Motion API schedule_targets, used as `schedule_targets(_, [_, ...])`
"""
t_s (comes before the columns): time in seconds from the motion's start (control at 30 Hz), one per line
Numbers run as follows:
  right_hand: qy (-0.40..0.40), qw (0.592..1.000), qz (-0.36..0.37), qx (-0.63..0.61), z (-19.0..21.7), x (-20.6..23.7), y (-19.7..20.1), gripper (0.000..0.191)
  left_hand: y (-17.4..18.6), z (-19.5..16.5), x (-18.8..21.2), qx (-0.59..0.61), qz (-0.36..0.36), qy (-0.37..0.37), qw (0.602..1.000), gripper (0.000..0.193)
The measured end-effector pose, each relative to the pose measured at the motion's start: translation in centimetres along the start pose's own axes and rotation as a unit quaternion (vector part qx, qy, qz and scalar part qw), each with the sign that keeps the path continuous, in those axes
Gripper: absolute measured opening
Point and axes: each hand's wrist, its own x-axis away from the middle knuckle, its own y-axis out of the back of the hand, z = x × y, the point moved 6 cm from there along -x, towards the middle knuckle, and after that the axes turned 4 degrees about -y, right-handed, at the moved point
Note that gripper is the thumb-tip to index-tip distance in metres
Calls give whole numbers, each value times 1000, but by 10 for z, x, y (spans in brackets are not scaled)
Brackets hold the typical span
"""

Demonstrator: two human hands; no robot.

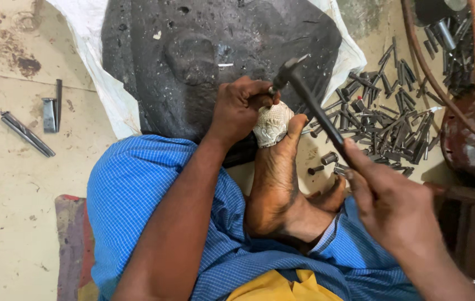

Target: The person sits on the floor and uses a hammer and chisel to carve a small white stone object. They hold the stone in the left hand and strike the chisel with the right hand repeatedly to shape the surface.

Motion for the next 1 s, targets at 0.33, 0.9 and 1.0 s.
schedule_targets(0.33, [-8, 1000, -27, 7, -10, 7, 1, 44, -1, 1, 1, -7, -1, -29, 1000, 14])
schedule_targets(0.9, [-96, 989, -103, -38, -22, 29, 14, 45, -14, 30, -1, 188, -31, 76, 979, 11])
schedule_targets(1.0, [-123, 987, -83, -62, -29, 30, 11, 46, -12, 30, 0, 187, -17, 72, 980, 15])
